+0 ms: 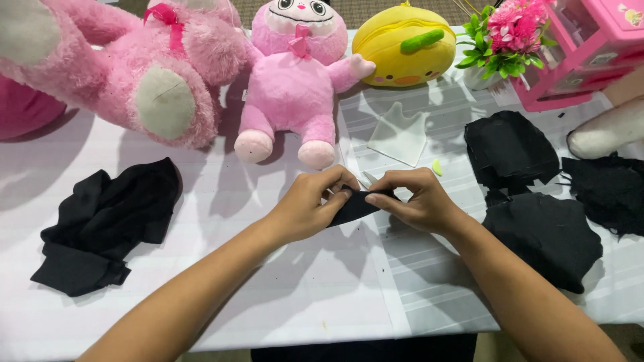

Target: The person cuts a piece of black fabric using scissors. They hold the fabric with one hand and trim the edges with the other, then place the cut piece on the table.

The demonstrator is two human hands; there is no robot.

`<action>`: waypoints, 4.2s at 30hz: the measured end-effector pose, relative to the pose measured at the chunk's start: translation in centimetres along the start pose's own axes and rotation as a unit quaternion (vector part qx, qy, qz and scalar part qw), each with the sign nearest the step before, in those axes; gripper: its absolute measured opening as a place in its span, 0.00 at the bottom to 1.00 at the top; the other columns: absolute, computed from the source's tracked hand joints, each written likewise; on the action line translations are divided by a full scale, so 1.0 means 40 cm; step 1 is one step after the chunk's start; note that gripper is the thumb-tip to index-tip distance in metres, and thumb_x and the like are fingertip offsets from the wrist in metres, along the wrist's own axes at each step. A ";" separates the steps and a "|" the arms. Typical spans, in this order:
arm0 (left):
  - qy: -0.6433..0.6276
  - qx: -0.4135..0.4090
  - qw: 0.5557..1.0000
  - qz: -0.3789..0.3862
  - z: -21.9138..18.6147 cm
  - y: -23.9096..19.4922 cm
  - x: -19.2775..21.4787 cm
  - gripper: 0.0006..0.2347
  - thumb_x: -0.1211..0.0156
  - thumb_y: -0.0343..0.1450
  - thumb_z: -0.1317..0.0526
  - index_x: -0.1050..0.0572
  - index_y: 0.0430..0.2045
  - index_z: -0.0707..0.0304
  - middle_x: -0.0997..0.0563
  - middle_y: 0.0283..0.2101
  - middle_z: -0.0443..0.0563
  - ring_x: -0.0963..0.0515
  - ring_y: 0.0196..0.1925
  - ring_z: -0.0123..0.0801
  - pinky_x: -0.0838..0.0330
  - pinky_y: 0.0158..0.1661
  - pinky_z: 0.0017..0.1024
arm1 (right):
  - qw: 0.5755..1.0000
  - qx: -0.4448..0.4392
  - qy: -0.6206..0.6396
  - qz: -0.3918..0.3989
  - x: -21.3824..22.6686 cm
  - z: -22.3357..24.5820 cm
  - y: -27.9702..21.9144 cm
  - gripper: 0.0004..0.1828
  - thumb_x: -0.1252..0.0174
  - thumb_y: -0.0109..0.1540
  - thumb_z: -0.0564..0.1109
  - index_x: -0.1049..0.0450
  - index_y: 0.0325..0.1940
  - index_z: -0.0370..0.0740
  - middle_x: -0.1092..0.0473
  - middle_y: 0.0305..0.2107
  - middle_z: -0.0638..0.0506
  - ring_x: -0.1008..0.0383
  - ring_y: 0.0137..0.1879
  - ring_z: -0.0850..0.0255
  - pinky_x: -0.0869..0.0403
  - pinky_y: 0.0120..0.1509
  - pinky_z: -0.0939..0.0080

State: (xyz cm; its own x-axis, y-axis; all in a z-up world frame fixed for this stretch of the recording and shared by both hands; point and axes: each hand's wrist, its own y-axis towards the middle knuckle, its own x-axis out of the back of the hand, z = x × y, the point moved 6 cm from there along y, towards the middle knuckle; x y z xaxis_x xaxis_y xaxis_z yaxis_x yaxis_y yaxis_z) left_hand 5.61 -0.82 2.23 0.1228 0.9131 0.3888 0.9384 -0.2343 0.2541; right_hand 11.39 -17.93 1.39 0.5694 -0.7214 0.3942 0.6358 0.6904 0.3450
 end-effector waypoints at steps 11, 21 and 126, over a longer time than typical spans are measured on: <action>0.018 -0.086 0.989 -0.123 0.042 -0.024 -0.023 0.03 0.36 0.71 0.63 0.21 0.34 0.61 0.17 0.26 0.50 0.16 0.30 0.34 0.21 0.27 0.25 | 0.992 0.053 -0.109 -0.032 -0.010 0.019 -0.006 0.09 0.41 0.65 0.41 0.17 0.33 0.41 0.25 0.16 0.51 0.29 0.24 0.61 0.27 0.31 0.64; 0.084 -0.163 0.961 -0.205 -0.001 -0.044 0.006 0.07 0.43 0.72 0.69 0.19 0.39 0.60 0.16 0.28 0.48 0.15 0.31 0.36 0.19 0.33 0.29 | 0.975 0.117 -0.164 -0.090 0.001 0.082 -0.003 0.07 0.35 0.59 0.33 0.17 0.40 0.39 0.24 0.24 0.49 0.25 0.31 0.58 0.23 0.34 0.65; 0.253 -0.092 0.961 -0.064 -0.030 -0.070 0.050 0.02 0.38 0.69 0.66 0.24 0.32 0.58 0.21 0.23 0.47 0.19 0.28 0.35 0.24 0.29 0.27 | 0.941 -0.072 -0.323 -0.064 -0.002 -0.042 -0.025 0.05 0.36 0.63 0.42 0.18 0.43 0.45 0.26 0.15 0.52 0.26 0.21 0.59 0.26 0.28 0.65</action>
State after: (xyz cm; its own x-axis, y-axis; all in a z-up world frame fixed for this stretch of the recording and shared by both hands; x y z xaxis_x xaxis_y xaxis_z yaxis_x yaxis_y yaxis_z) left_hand 2.85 1.27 3.38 -0.2054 0.6705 0.7129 0.8571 -0.2285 0.4618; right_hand 11.60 -18.65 -0.41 0.0772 -0.5830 0.8088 0.7690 0.5511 0.3239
